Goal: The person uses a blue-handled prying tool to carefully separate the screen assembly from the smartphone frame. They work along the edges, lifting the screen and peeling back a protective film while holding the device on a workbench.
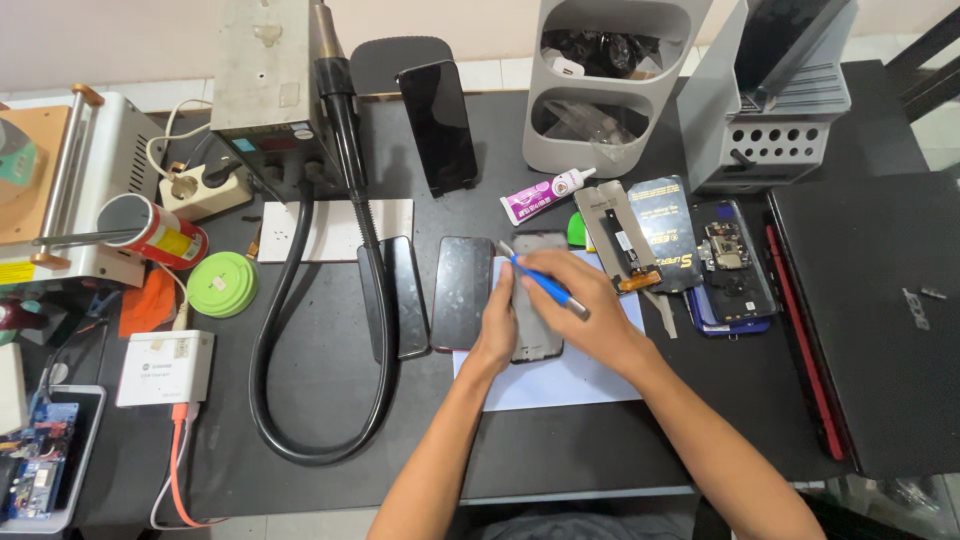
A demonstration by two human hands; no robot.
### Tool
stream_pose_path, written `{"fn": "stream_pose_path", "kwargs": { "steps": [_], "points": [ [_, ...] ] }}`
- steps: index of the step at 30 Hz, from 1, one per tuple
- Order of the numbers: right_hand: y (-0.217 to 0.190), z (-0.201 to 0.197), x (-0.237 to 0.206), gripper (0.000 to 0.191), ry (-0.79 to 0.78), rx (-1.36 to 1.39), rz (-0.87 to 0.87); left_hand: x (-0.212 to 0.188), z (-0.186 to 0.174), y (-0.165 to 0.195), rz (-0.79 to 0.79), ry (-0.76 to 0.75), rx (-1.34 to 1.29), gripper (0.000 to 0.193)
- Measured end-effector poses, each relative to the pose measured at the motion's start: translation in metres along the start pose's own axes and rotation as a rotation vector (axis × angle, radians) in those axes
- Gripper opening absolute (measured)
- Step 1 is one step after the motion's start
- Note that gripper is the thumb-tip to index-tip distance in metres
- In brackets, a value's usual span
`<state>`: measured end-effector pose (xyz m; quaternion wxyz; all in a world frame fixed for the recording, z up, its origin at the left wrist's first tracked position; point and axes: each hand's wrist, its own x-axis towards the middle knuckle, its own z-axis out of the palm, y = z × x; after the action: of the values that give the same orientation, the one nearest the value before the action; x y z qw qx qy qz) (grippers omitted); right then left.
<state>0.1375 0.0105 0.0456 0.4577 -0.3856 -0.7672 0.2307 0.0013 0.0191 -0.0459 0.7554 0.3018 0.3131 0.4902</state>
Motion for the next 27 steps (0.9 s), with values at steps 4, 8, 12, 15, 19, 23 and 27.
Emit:
{"fn": "stream_pose_path", "kwargs": {
  "steps": [4, 8, 12, 15, 19, 23, 27],
  "points": [
    [0.012, 0.002, 0.005, 0.02, 0.154, 0.113, 0.221, -0.002, 0.0, -0.001, -0.059, -0.047, -0.028, 0.067],
    [0.018, -0.006, -0.005, 0.021, 0.123, 0.186, 0.435, 0.0, 0.002, 0.001, -0.042, -0.04, -0.011, 0.068],
    [0.021, -0.003, -0.008, 0.018, 0.13, 0.183, 0.167, 0.0, 0.002, 0.0, 0.026, -0.023, 0.071, 0.067],
    [0.022, 0.001, -0.006, 0.015, 0.13, 0.164, 0.15, -0.001, 0.0, -0.001, -0.012, -0.011, 0.047, 0.069],
    [0.021, 0.0, -0.007, 0.016, 0.134, 0.048, 0.062, 0.0, -0.001, -0.001, -0.001, 0.018, 0.058, 0.068],
    [0.023, 0.0, -0.009, 0.017, 0.113, 0.134, 0.189, -0.001, -0.001, -0.003, 0.04, -0.011, 0.082, 0.07],
    [0.026, 0.004, -0.01, 0.018, 0.138, 0.156, 0.257, -0.001, -0.001, -0.001, 0.011, -0.003, 0.067, 0.068]
  ]
}}
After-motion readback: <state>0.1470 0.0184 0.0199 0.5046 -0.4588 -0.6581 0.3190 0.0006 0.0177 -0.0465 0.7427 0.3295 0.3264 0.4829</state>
